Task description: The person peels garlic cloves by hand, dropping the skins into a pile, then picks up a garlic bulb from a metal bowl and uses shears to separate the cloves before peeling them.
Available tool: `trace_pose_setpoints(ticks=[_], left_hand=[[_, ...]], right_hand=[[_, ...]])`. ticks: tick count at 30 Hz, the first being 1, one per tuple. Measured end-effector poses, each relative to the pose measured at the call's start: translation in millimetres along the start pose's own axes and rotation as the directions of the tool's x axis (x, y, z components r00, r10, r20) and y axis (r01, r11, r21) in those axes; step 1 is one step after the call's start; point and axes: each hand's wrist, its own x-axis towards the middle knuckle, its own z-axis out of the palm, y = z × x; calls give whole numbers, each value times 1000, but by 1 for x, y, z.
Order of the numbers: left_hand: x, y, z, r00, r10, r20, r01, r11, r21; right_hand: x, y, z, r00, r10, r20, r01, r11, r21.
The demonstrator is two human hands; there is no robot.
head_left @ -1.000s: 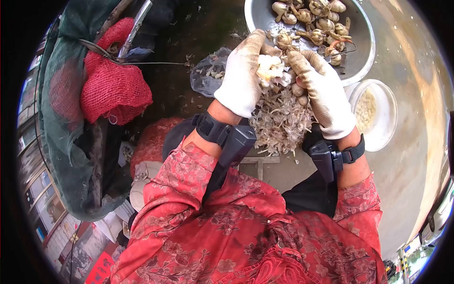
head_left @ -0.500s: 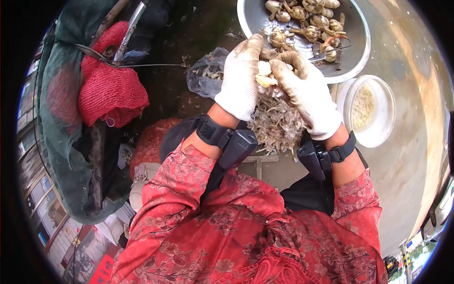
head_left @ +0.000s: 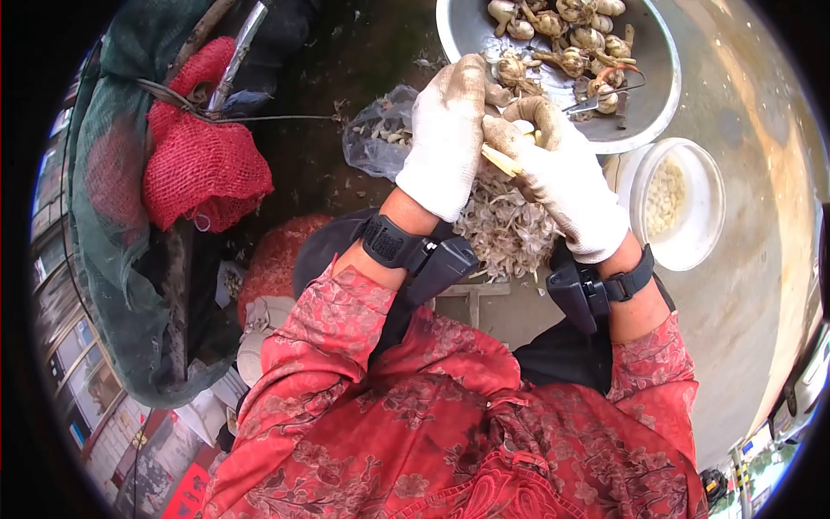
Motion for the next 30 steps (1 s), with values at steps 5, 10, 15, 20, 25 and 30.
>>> trace_pose_setpoints(ticks=[5,10,15,20,25,30], left_hand=[[-2,-5,2,999,25,-31,-24,999,41],[-1,-6,4,998,57,8,-58,991,118],[3,2,-4,997,30,69,-36,996,87],[3,7,-8,980,-147,131,175,954,-245],[6,13,-14,986,-124,114,139,981,-134],[3,13,-12,957,137,257,-189,963,192]], right_hand=[[4,22,3,997,-75,-26,74,997,-23],[1,21,-3,995,-103,0,102,980,170],[-3,13,-6,998,-2,57,-18,937,350],[0,10,-19,969,41,246,-205,689,695],[7,12,-18,989,138,53,-128,620,774],[19,26,-30,997,-11,-83,59,800,597]])
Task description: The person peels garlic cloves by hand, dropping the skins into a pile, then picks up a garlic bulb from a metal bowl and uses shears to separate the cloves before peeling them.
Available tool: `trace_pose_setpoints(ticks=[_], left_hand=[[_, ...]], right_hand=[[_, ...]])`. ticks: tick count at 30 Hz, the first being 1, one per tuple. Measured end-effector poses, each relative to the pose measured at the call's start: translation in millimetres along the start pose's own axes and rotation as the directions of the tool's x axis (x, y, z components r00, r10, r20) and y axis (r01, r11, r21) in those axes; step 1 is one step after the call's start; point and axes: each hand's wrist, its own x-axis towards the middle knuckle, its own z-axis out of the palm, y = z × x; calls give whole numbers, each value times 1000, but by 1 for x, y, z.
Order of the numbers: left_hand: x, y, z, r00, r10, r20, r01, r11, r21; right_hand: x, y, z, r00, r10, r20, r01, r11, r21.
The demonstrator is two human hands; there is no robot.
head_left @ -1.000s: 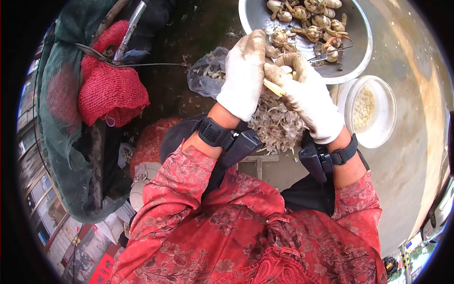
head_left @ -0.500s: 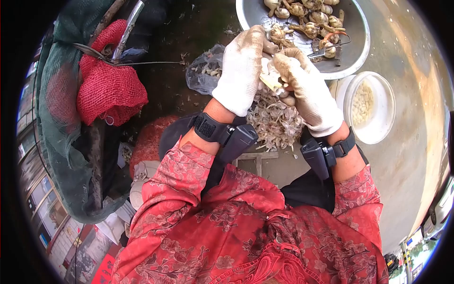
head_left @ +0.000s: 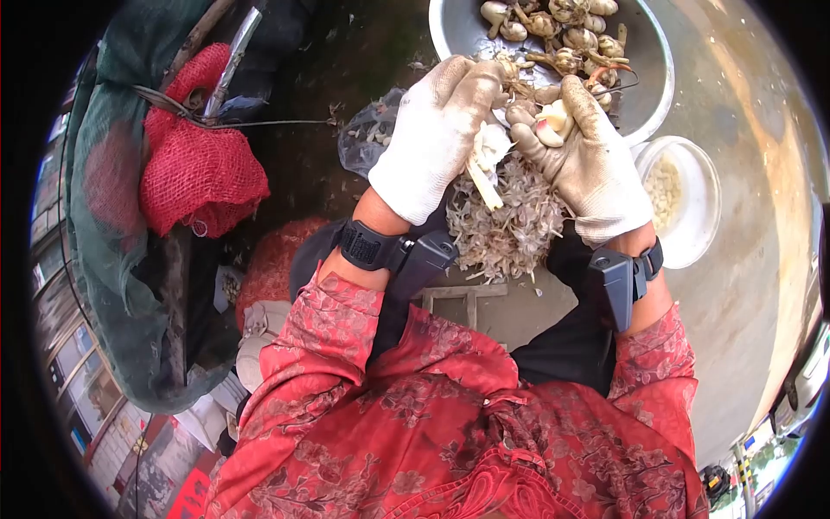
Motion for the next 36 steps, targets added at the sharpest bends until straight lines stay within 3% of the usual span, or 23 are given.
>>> trace_pose_setpoints(ticks=[1,2,3,4,5,6,7,8,9,10,12,14,15,17,18,20,21,23,24,25,26,33,36], left_hand=[[-1,10,1,988,-118,97,122,992,-33],[-1,3,5,992,-78,103,76,997,27],[-3,10,8,986,-51,156,17,977,213],[-4,17,11,977,-34,212,-52,920,388],[-3,2,13,962,-46,268,-35,956,290],[-3,0,15,961,-44,272,-38,956,289],[-3,0,16,958,26,286,-170,855,491],[-4,-1,17,945,92,314,-287,693,661],[-8,-5,18,963,40,265,-217,697,683],[-8,-6,19,963,42,267,-220,697,682],[-9,-3,22,936,226,271,-351,517,781],[-10,6,25,960,123,253,-278,551,787],[-10,11,26,972,17,233,-200,575,793],[-10,2,24,964,116,237,-256,629,734],[-10,-1,23,949,213,231,-314,673,670],[-10,-5,24,947,242,212,-322,697,641],[-11,-6,25,944,270,191,-330,721,610],[-11,-8,24,948,267,173,-315,717,622],[-11,-8,23,952,261,157,-300,716,631],[-11,-7,24,953,261,157,-300,715,631],[-12,-5,24,959,221,180,-285,717,636],[-16,-9,27,991,49,123,-105,861,498],[-15,-17,23,984,96,153,-159,859,486]], right_hand=[[-3,-11,4,979,195,60,-201,879,433],[0,-7,-3,980,192,54,-196,880,433],[8,3,-18,999,43,16,-44,997,67],[13,14,-32,994,-108,35,113,944,-310],[15,21,-45,979,-185,82,201,858,-472],[16,20,-45,979,-188,79,202,858,-472],[17,20,-43,992,-63,106,81,980,-180],[18,20,-42,984,48,171,-70,990,125],[23,23,-48,984,46,171,-68,990,125],[28,28,-58,986,12,166,-27,996,86],[31,37,-66,987,-22,158,15,999,49],[33,42,-62,971,-219,94,238,903,-358],[30,39,-58,971,-220,95,240,902,-358],[19,24,-45,978,-178,108,208,861,-465],[16,18,-40,978,-177,109,208,861,-464],[10,9,-32,999,-24,49,35,971,-235],[3,8,-29,998,-24,50,35,972,-234],[-8,6,-22,897,-359,257,437,636,-636],[-8,1,-17,897,-359,258,438,636,-636],[-7,-6,-10,979,-150,140,194,892,-407],[-7,-11,-4,991,100,91,-89,990,-112],[-15,-15,6,985,157,71,-142,973,-183],[-16,-17,8,981,185,51,-173,968,-182]])
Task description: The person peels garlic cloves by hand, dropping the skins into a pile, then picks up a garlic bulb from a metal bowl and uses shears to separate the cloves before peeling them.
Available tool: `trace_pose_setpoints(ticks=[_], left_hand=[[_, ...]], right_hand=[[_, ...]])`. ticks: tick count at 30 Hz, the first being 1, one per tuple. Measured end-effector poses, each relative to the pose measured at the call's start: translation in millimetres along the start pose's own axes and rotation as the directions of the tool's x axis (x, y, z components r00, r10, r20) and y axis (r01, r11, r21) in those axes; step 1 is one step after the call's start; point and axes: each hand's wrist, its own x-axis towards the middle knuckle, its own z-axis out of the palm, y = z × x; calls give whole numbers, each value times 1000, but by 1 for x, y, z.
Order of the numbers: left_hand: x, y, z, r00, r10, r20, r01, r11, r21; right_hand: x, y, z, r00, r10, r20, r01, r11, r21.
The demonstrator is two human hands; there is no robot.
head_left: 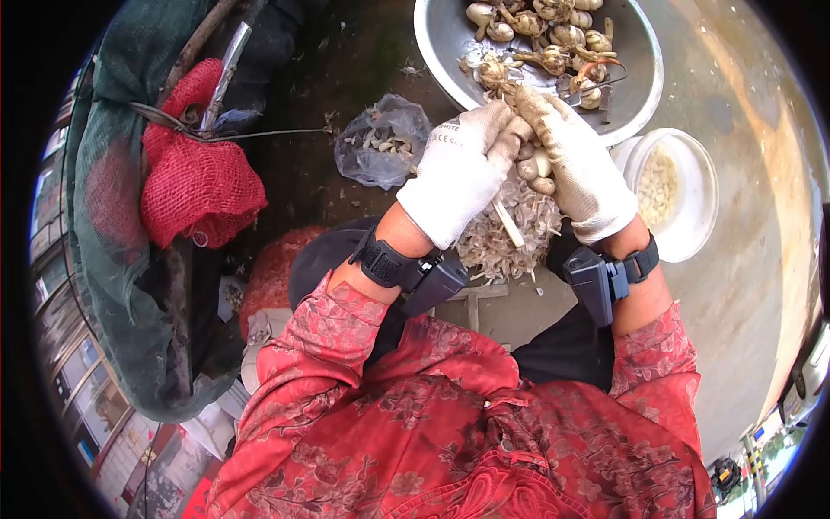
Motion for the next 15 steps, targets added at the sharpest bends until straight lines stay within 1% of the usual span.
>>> trace_pose_setpoints(ticks=[1,2,3,4,5,6,7,8,10,11,13,14,15], left_hand=[[0,3,0,1000,-1,0,1,1000,0],[0,8,0,987,-155,34,159,957,-242],[0,12,0,951,-292,104,306,833,-461],[1,10,0,951,-291,102,305,834,-461],[2,6,0,939,-315,137,329,708,-625],[3,6,-2,927,-331,179,343,551,-761],[3,11,-5,921,-349,173,348,539,-767],[3,10,-6,921,-349,172,347,539,-767],[4,8,-7,929,-339,151,314,504,-805],[6,11,-6,900,-405,163,335,401,-852],[7,-1,-8,906,-380,185,350,428,-833],[7,-5,-9,908,-362,209,367,453,-812],[9,-4,-7,896,-397,198,372,427,-824]], right_hand=[[0,0,0,1000,2,2,-2,1000,-10],[0,0,-1,1000,4,2,-4,1000,-9],[1,1,-2,1000,-5,19,4,1000,30],[1,1,-3,999,-16,36,13,998,68],[2,1,-4,999,-19,39,16,998,67],[3,2,-4,995,-76,60,70,994,90],[3,3,-5,988,-132,79,122,986,114],[3,2,-5,988,-132,80,122,986,114],[3,-1,-7,987,-141,82,120,967,226],[2,-3,-7,986,-149,81,127,966,224],[-1,-7,-5,987,-161,7,153,949,277],[-2,-9,-7,986,-167,4,159,949,273],[-3,-12,-11,988,-154,-3,149,950,275]])
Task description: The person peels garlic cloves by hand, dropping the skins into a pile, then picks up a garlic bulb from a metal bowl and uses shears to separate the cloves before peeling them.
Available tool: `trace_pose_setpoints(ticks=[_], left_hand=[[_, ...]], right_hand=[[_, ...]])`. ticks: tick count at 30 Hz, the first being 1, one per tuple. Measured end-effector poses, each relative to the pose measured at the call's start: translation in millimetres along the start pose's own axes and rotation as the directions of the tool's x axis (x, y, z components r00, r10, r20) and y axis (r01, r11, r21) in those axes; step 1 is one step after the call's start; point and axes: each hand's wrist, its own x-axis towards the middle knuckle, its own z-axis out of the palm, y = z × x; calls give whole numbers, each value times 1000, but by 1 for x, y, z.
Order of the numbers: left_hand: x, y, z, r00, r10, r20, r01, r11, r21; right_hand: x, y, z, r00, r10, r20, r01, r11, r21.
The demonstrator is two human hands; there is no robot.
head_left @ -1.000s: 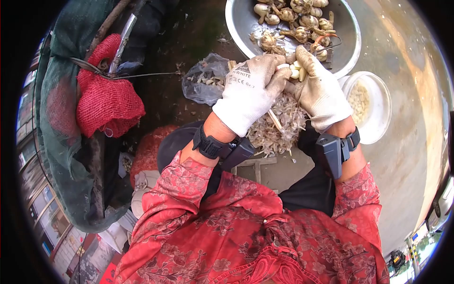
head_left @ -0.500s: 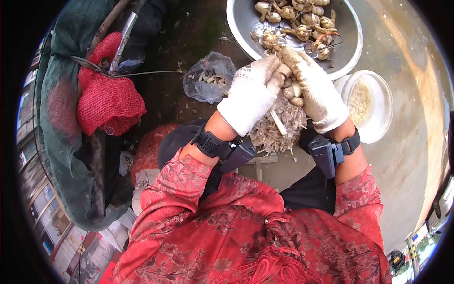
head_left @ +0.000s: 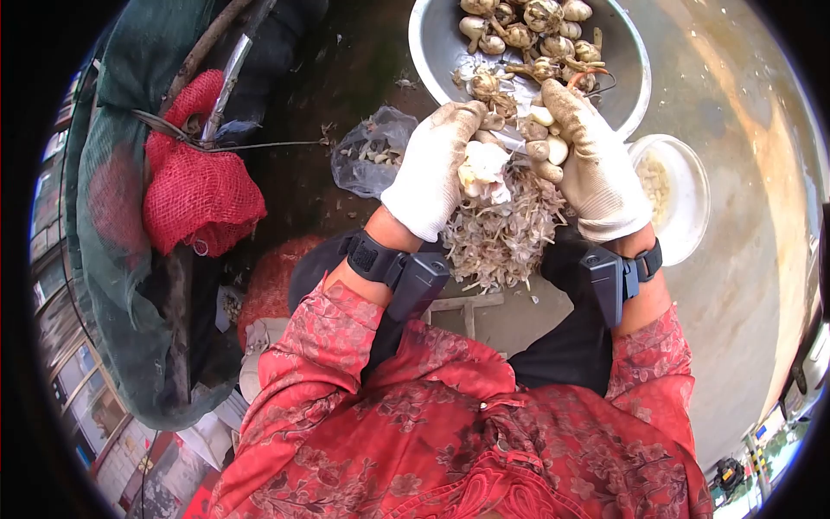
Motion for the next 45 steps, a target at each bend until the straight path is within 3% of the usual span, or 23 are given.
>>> trace_pose_setpoints(ticks=[2,5,7,9,10,12,13,15,16,19,22,24,25,29,31,33,38,41,43,45], left_hand=[[1,-1,0,999,-44,10,44,999,-28],[-3,-3,-4,992,-85,89,92,993,-79],[-9,0,2,994,-103,47,107,990,-91],[-11,-6,-2,992,-98,84,104,992,-72],[-14,-8,-2,991,-87,105,94,994,-64],[-21,-13,1,990,-87,110,93,994,-50],[-25,-13,3,988,-89,128,96,994,-48],[-37,-12,7,981,-136,141,140,990,-20],[-46,-11,11,973,-135,189,148,987,-61],[-62,-21,12,975,-157,157,168,984,-59],[-83,-38,12,973,-180,147,196,975,-105],[-98,-42,14,961,-206,184,227,969,-98],[-108,-39,21,962,-219,165,239,964,-113],[-137,-33,28,976,-135,172,146,988,-54],[-141,-28,26,967,-213,141,233,962,-144],[-155,-22,31,976,-180,126,203,958,-205],[-180,-11,22,981,-140,132,169,955,-243],[-192,-10,17,963,-127,237,192,942,-276],[-202,-6,20,956,-173,238,231,941,-246],[-209,-2,19,945,-189,266,258,931,-257]], right_hand=[[-2,-9,-3,997,-27,-72,25,999,-20],[-15,-35,-19,975,-149,-163,108,966,-236],[-36,-58,-30,920,-232,-314,126,938,-324],[-56,-78,-63,830,-431,-355,173,803,-571],[-67,-87,-80,817,-446,-367,176,798,-577],[-91,-103,-110,753,-511,-414,-193,431,-882],[-106,-107,-119,741,-523,-422,-197,432,-880],[-127,-112,-134,701,-525,-482,-140,562,-815],[-136,-113,-139,665,-587,-462,-180,474,-862],[-159,-104,-130,644,-621,-448,-77,530,-845],[-174,-75,-79,761,-490,-425,84,724,-685],[-175,-44,-54,864,-374,-337,55,735,-675],[-178,-33,-26,912,-241,-332,-29,768,-639],[-182,25,18,979,41,-198,-156,776,-611],[-186,42,32,994,61,-85,-98,839,-535],[-195,50,49,998,43,-52,-64,848,-527],[-210,58,68,1000,23,18,-9,823,-568],[-222,59,77,998,-34,51,57,806,-590],[-231,55,84,999,-3,42,31,720,-694],[-234,59,85,996,-51,76,90,723,-685]])
